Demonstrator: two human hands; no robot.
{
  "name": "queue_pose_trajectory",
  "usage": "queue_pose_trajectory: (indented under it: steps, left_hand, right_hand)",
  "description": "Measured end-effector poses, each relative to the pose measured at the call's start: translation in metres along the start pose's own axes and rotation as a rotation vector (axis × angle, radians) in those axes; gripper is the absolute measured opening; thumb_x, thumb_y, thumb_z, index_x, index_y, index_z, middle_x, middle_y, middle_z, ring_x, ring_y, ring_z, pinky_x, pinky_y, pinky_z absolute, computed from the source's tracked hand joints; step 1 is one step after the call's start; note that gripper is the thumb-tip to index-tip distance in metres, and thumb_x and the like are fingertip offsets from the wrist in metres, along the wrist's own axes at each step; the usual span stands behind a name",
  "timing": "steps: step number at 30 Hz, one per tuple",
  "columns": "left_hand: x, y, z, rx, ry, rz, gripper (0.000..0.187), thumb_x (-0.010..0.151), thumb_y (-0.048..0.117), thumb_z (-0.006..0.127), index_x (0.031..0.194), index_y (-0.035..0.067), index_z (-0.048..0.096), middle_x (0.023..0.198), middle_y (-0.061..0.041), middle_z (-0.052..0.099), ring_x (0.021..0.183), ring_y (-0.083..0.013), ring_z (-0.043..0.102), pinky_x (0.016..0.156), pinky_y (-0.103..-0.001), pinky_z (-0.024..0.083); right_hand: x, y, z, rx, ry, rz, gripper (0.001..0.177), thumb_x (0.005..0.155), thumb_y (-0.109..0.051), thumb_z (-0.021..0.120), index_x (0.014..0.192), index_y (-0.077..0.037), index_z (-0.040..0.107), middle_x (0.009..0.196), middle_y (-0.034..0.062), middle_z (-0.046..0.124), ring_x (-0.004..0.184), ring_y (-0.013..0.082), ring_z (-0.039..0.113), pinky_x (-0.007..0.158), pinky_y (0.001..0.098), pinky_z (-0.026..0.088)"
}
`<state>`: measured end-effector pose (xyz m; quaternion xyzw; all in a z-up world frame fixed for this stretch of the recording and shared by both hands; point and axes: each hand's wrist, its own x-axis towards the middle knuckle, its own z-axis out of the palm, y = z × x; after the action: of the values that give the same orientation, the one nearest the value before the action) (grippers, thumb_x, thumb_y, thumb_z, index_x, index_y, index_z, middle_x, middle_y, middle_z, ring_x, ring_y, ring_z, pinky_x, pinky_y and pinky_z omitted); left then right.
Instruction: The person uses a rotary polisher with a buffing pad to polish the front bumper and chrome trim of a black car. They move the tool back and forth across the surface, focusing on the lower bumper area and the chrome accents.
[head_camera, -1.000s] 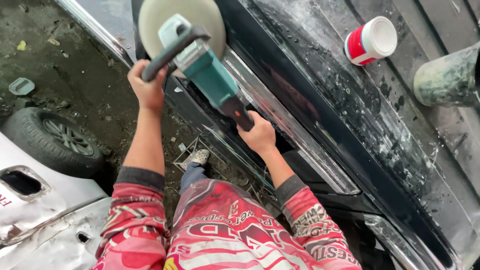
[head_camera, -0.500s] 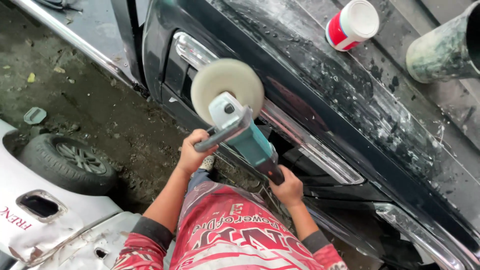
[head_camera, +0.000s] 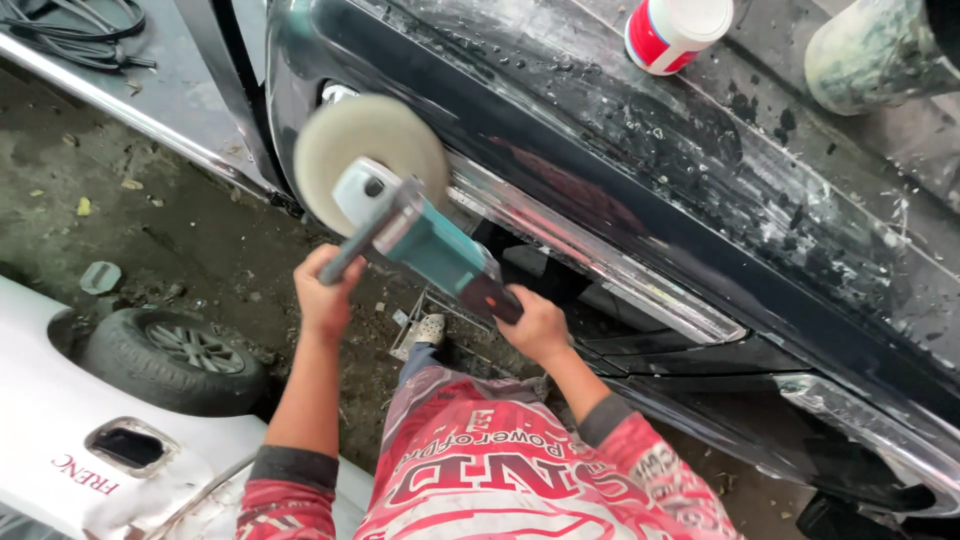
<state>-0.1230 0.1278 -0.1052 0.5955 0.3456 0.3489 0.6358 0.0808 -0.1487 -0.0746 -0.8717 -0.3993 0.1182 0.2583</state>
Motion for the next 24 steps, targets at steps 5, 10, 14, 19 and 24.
queue_pose_trajectory:
  steps: [5, 10, 14, 19, 24]
  left_hand:
    - [0.049, 0.013, -0.038, -0.082, 0.102, -0.036, 0.013, 0.090, 0.008, 0.082, 0.089, 0.003, 0.070, 0.080, 0.003, 0.060, 0.074, -0.0076, 0.054, 0.068, -0.025, 0.043]
    - [0.089, 0.029, -0.068, -0.192, 0.161, 0.002, 0.016, 0.090, 0.008, 0.081, 0.091, -0.001, 0.068, 0.083, -0.005, 0.068, 0.071, -0.0132, 0.066, 0.068, -0.028, 0.055]
    - [0.098, 0.051, -0.074, -0.184, 0.189, -0.041, 0.015, 0.092, 0.004, 0.078, 0.096, -0.005, 0.068, 0.084, -0.009, 0.069, 0.067, -0.0148, 0.065, 0.063, -0.027, 0.054]
    - [0.083, 0.054, -0.063, -0.165, 0.132, -0.036, 0.012, 0.093, 0.002, 0.077, 0.097, -0.006, 0.069, 0.084, -0.010, 0.069, 0.068, -0.0149, 0.065, 0.065, -0.027, 0.053]
    - [0.053, 0.073, -0.034, -0.051, 0.018, -0.056, 0.012, 0.091, 0.004, 0.080, 0.096, -0.004, 0.072, 0.080, -0.003, 0.068, 0.068, -0.0082, 0.060, 0.063, -0.022, 0.045]
  right_hand:
    - [0.055, -0.040, 0.016, 0.053, -0.070, -0.005, 0.050, 0.074, -0.033, 0.081, 0.119, -0.017, 0.069, 0.102, 0.0140, 0.075, 0.092, 0.0365, 0.072, 0.076, 0.0459, 0.058]
    - [0.094, -0.076, 0.024, 0.119, -0.132, 0.010, 0.048, 0.074, -0.034, 0.078, 0.119, -0.021, 0.070, 0.096, 0.0144, 0.076, 0.090, 0.0358, 0.073, 0.076, 0.0461, 0.058]
    - [0.100, -0.089, 0.025, 0.169, -0.167, 0.028, 0.048, 0.076, -0.036, 0.079, 0.121, -0.021, 0.069, 0.095, 0.0147, 0.076, 0.089, 0.0353, 0.074, 0.075, 0.0454, 0.058]
    - [0.072, -0.082, 0.016, 0.170, -0.147, 0.032, 0.050, 0.073, -0.037, 0.080, 0.120, -0.020, 0.069, 0.095, 0.0156, 0.076, 0.090, 0.0355, 0.073, 0.076, 0.0456, 0.058]
    - [0.025, -0.070, -0.009, 0.217, -0.165, 0.161, 0.046, 0.076, -0.038, 0.081, 0.117, -0.020, 0.072, 0.094, 0.0159, 0.075, 0.089, 0.0363, 0.073, 0.075, 0.0442, 0.059]
